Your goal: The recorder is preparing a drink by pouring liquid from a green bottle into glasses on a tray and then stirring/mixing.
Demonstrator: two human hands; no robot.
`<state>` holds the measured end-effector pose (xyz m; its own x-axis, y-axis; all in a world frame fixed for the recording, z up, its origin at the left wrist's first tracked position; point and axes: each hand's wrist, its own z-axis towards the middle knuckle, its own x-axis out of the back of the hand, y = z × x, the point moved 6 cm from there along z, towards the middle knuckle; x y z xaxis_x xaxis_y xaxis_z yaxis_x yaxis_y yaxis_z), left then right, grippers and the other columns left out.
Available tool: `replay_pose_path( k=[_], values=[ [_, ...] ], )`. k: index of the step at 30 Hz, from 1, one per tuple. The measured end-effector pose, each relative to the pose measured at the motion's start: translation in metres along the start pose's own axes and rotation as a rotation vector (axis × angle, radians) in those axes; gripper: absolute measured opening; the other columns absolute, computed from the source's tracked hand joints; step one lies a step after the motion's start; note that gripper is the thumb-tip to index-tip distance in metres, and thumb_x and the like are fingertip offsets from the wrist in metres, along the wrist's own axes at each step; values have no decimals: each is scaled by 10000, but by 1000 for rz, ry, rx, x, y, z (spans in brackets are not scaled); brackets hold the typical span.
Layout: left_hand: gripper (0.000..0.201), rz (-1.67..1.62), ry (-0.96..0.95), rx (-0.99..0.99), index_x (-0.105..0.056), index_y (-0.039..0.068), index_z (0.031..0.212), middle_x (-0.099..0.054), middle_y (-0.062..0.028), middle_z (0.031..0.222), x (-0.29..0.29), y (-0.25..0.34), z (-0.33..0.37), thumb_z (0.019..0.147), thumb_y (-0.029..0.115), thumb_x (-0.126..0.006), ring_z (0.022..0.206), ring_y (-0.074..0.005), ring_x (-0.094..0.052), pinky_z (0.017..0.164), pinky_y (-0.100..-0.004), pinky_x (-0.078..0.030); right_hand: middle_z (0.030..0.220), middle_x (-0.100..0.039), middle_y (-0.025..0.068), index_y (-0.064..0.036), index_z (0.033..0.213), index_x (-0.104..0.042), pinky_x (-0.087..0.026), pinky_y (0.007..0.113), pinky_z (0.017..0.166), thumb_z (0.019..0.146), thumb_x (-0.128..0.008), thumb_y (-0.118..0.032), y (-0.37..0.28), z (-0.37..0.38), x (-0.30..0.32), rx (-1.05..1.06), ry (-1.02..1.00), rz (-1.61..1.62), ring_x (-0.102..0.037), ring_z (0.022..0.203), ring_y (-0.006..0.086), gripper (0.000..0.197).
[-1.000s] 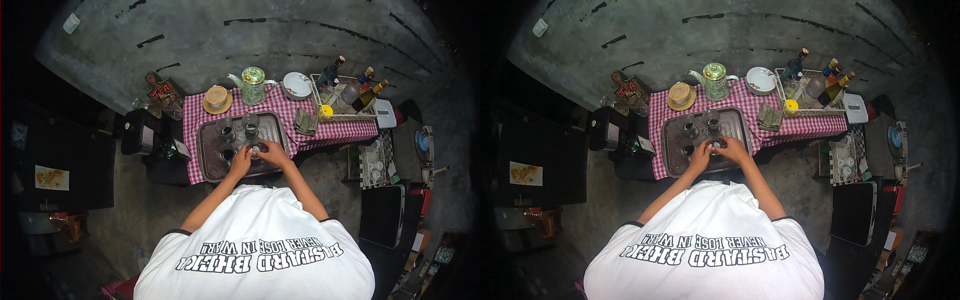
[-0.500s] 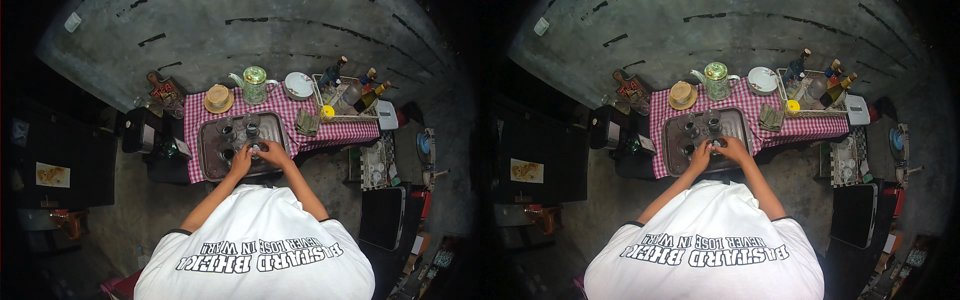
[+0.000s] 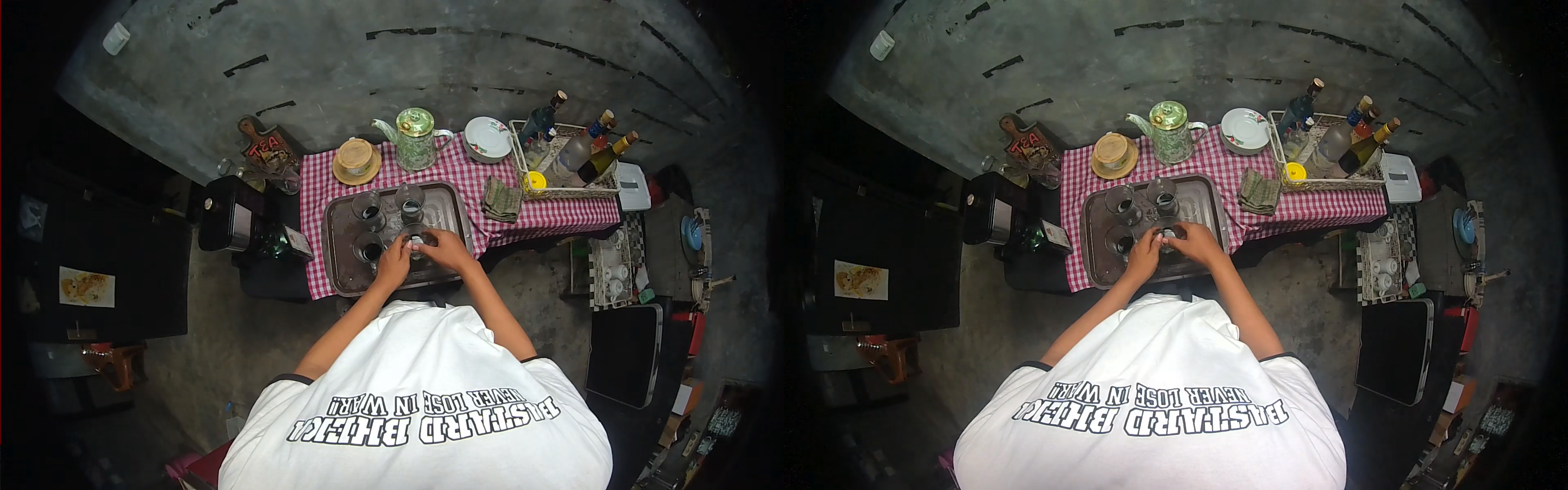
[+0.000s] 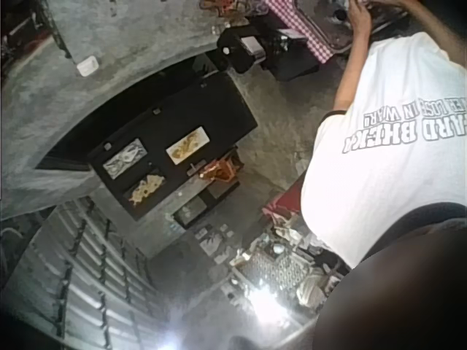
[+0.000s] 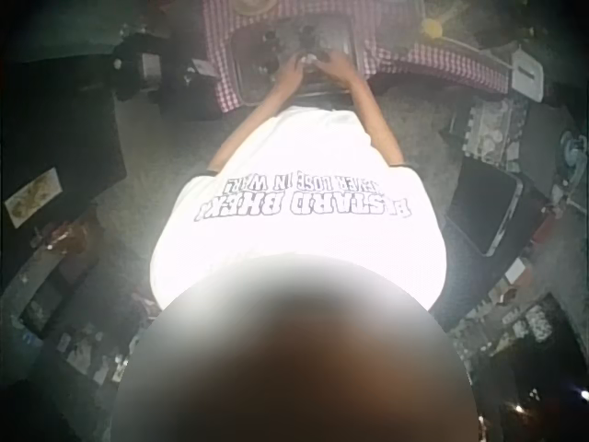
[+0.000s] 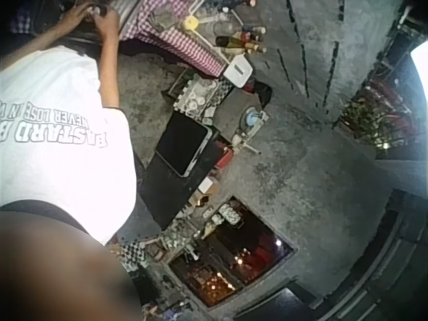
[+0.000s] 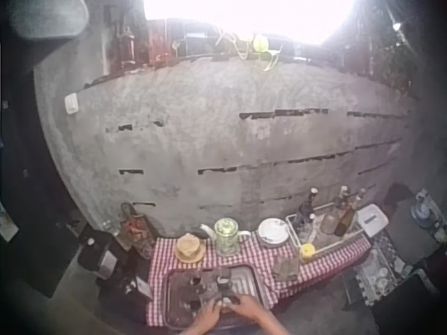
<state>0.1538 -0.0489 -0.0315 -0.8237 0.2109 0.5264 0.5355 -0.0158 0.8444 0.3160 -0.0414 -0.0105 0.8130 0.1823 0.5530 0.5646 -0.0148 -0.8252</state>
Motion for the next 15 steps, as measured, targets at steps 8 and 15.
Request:
replay_pose_path(
  k=[8, 15],
  values=[
    [361, 11, 52, -64, -545, 40, 1240, -665, -249, 1007, 1, 2, 0, 992, 295, -487, 963, -430, -637, 813, -473, -491, 964, -691, 209, 40, 1168, -635, -522, 358, 775, 794, -746, -407, 6, 2, -3, -5, -16, -2, -673, 852, 273, 593],
    [356, 8, 28, -40, -539, 37, 1240, -655, -249, 1048, 1, 1, -1, 992, 285, -482, 981, -428, -628, 828, -470, -485, 987, -691, 208, 52, 1176, -626, -525, 353, 799, 797, -759, -350, 4, 2, -5, -39, -49, 15, -680, 878, 263, 568]
  ],
)
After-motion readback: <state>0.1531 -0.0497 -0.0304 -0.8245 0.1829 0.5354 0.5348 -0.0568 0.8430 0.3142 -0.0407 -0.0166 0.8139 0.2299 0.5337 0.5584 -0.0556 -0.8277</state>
